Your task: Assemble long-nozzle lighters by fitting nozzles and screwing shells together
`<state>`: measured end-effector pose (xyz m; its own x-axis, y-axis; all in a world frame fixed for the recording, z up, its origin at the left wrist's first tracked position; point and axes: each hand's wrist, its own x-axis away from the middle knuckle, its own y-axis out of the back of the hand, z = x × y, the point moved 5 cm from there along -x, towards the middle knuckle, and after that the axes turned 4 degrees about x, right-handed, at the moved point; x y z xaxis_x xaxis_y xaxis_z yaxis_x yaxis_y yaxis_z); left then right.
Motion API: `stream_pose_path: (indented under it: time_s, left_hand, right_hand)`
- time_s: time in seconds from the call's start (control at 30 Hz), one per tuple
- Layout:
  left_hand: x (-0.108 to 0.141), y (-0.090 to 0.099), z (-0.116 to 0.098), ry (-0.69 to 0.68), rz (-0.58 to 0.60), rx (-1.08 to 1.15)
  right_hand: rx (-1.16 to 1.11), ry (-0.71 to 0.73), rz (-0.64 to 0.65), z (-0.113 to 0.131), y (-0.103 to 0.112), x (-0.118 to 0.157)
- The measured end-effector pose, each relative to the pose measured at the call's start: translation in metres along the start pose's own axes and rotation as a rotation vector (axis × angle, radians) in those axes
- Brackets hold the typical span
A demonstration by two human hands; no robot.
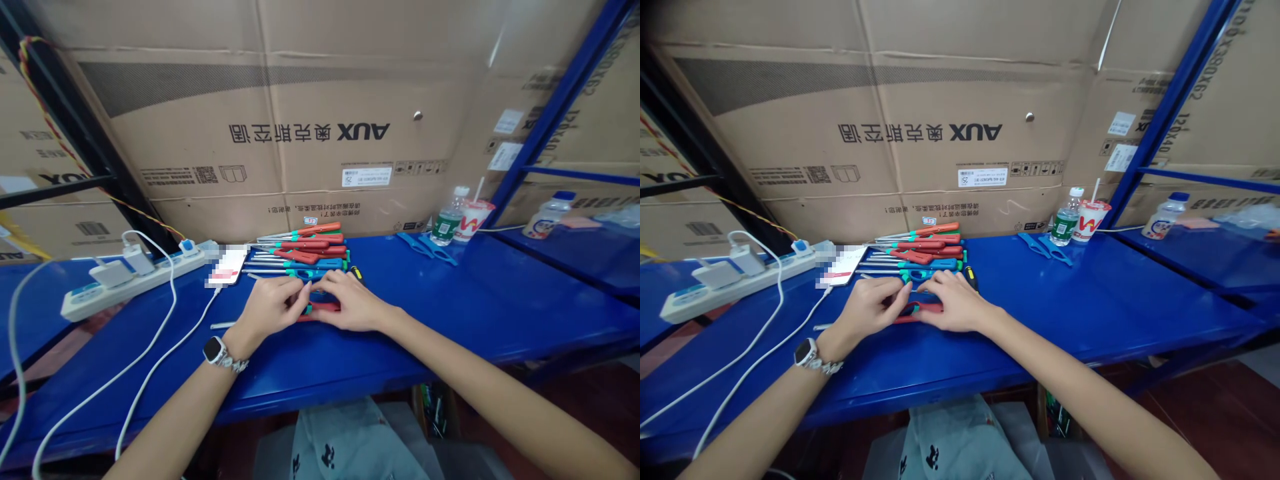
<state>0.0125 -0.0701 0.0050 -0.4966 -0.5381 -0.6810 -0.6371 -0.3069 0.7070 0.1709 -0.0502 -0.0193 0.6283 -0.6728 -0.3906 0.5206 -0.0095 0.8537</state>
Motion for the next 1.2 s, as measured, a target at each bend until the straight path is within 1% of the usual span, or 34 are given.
stream_pose_path:
  time_s: [0.07, 0.13, 0.2, 0.23, 0.3, 0.37, 0.43, 0.5, 0.53, 0.6, 0.67, 0.73, 0.8, 0.87, 0.97, 1.03, 1.1, 1.2]
  left_hand:
    - [0.001, -0.004, 0.0, 0.017, 0.042, 0.019]
    - [0.0, -0.008, -0.002, 0.018, 0.073, 0.041]
    - [-0.001, -0.013, -0.005, 0.012, 0.122, 0.051]
    - [-0.003, -0.016, -0.007, 0.008, 0.155, 0.051]
    - [-0.005, -0.024, -0.012, -0.004, 0.238, 0.06]
    - [-0.006, -0.032, -0.015, -0.019, 0.321, 0.089]
    - [-0.006, -0.039, -0.017, -0.022, 0.39, 0.119]
    - [-0.004, -0.042, -0.015, -0.01, 0.434, 0.129]
    - [-0.003, -0.042, -0.013, -0.002, 0.45, 0.129]
    - [0.0, -0.039, -0.007, 0.025, 0.465, 0.109]
    - [0.002, -0.032, -0.001, 0.055, 0.466, 0.079]
    - [0.003, -0.024, 0.006, 0.077, 0.448, 0.071]
    - [0.003, -0.015, 0.014, 0.107, 0.398, 0.107]
    - [0.001, -0.007, 0.023, 0.157, 0.299, 0.163]
    - [-0.001, 0.002, 0.039, 0.255, 0.138, 0.22]
    - [-0.001, 0.005, 0.048, 0.322, 0.076, 0.217]
    - [0.0, 0.007, 0.054, 0.373, 0.045, 0.199]
    - [0.002, 0.009, 0.06, 0.414, 0.013, 0.186]
  right_hand:
    - [-0.11, -0.094, -0.123, -0.014, 0.017, 0.004]
    - [-0.123, -0.271, -0.192, -0.034, 0.031, 0.013]
    - [-0.011, -0.471, -0.148, -0.053, 0.038, 0.026]
    - [0.065, -0.547, -0.116, -0.06, 0.039, 0.033]
    - [0.2, -0.646, -0.052, -0.067, 0.039, 0.043]
    - [0.284, -0.69, 0.015, -0.068, 0.036, 0.048]
    - [0.316, -0.691, 0.06, -0.065, 0.032, 0.048]
    - [0.317, -0.682, 0.054, -0.062, 0.032, 0.046]
    - [0.308, -0.685, 0.03, -0.062, 0.033, 0.045]
    - [0.25, -0.705, -0.056, -0.063, 0.037, 0.046]
    - [0.074, -0.697, -0.167, -0.062, 0.038, 0.044]
    - [-0.208, -0.616, -0.271, -0.058, 0.035, 0.037]
    - [-0.488, -0.498, -0.345, -0.051, 0.029, 0.021]
    - [-0.678, -0.424, -0.388, -0.044, 0.021, 0.002]
    - [-0.915, -0.375, -0.363, -0.035, 0.004, -0.031]
    - [-0.977, -0.357, -0.326, -0.03, -0.006, -0.05]
    - [-1.006, -0.333, -0.313, -0.027, -0.015, -0.065]
    - [-0.992, -0.269, -0.334, -0.024, -0.023, -0.076]
